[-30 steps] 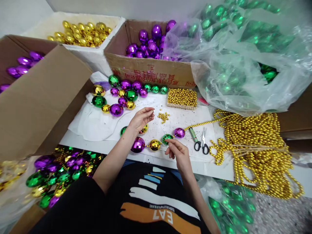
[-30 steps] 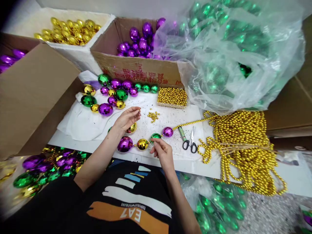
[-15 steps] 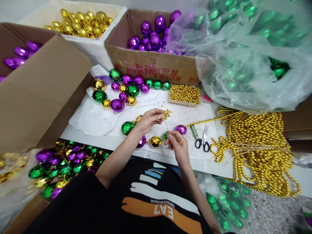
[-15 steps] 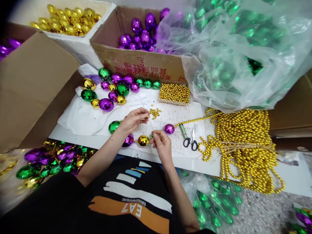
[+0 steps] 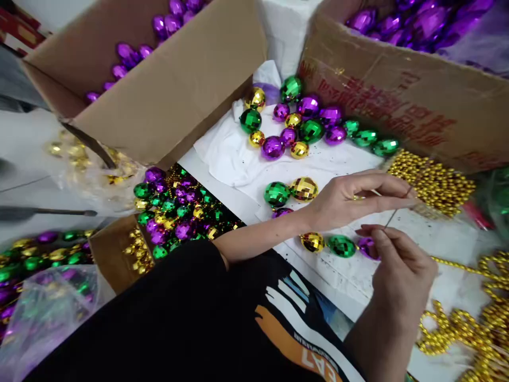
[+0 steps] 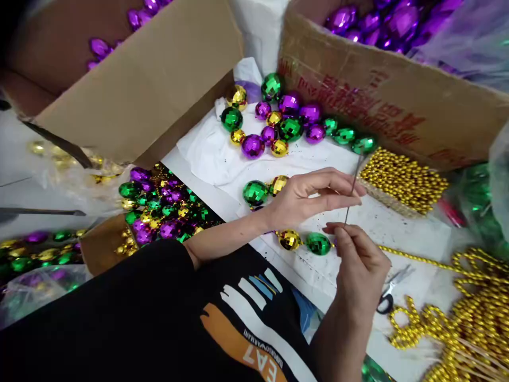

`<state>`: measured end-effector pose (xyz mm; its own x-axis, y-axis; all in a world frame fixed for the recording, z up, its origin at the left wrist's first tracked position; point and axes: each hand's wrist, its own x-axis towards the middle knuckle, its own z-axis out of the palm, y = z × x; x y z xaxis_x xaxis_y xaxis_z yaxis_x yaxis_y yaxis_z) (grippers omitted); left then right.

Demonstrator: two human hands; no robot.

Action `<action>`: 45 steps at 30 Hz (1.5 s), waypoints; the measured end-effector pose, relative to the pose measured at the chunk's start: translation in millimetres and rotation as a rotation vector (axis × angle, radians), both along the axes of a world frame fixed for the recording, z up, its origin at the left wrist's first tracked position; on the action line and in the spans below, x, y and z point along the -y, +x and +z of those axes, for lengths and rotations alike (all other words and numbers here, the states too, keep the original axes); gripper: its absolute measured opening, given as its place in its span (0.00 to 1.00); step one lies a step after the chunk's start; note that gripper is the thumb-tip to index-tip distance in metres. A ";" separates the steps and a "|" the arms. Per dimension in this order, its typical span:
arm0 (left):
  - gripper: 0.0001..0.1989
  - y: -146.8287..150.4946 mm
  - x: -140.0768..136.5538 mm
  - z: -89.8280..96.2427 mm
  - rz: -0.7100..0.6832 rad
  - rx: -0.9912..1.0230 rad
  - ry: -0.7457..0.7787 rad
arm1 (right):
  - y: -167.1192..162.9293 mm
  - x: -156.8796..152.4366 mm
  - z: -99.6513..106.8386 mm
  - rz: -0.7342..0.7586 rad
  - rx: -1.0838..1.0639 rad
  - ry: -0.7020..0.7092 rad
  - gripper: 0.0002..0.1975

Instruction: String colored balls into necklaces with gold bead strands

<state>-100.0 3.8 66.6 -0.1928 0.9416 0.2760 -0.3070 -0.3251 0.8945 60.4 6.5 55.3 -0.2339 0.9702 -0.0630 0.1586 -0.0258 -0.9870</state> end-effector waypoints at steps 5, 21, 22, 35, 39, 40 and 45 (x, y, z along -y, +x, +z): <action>0.28 -14.4 3.2 -17.1 -0.395 -0.160 -0.085 | -7.5 -13.2 15.4 -0.009 -0.315 -0.199 0.11; 0.06 -21.0 -6.0 -67.8 -0.252 -0.709 -0.342 | 36.1 -24.7 45.2 -0.175 -0.302 0.079 0.09; 0.11 -25.8 -6.2 -64.3 -0.259 -0.665 -0.334 | 37.2 -24.6 39.2 -0.159 -0.300 0.027 0.11; 0.09 -111.3 -33.2 -29.7 0.246 -0.416 -0.469 | 54.1 -0.2 6.6 -0.148 -0.281 -0.216 0.17; 0.10 -126.3 -26.4 -35.3 0.315 -0.390 -0.491 | 55.0 2.8 1.9 -0.124 -0.232 -0.228 0.20; 0.10 -129.0 -25.7 -36.4 0.327 -0.392 -0.491 | 54.9 3.1 0.6 -0.119 -0.229 -0.229 0.19; 0.10 -142.1 -35.2 -41.4 0.434 -0.517 -0.499 | 57.2 4.9 -10.0 -0.135 -0.189 -0.179 0.15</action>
<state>-242.1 39.0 25.2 -0.5300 0.8480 -0.0003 0.2420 0.1516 0.9584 117.5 1.5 45.3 -0.1272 0.9707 -0.2039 -0.0440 -0.2109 -0.9765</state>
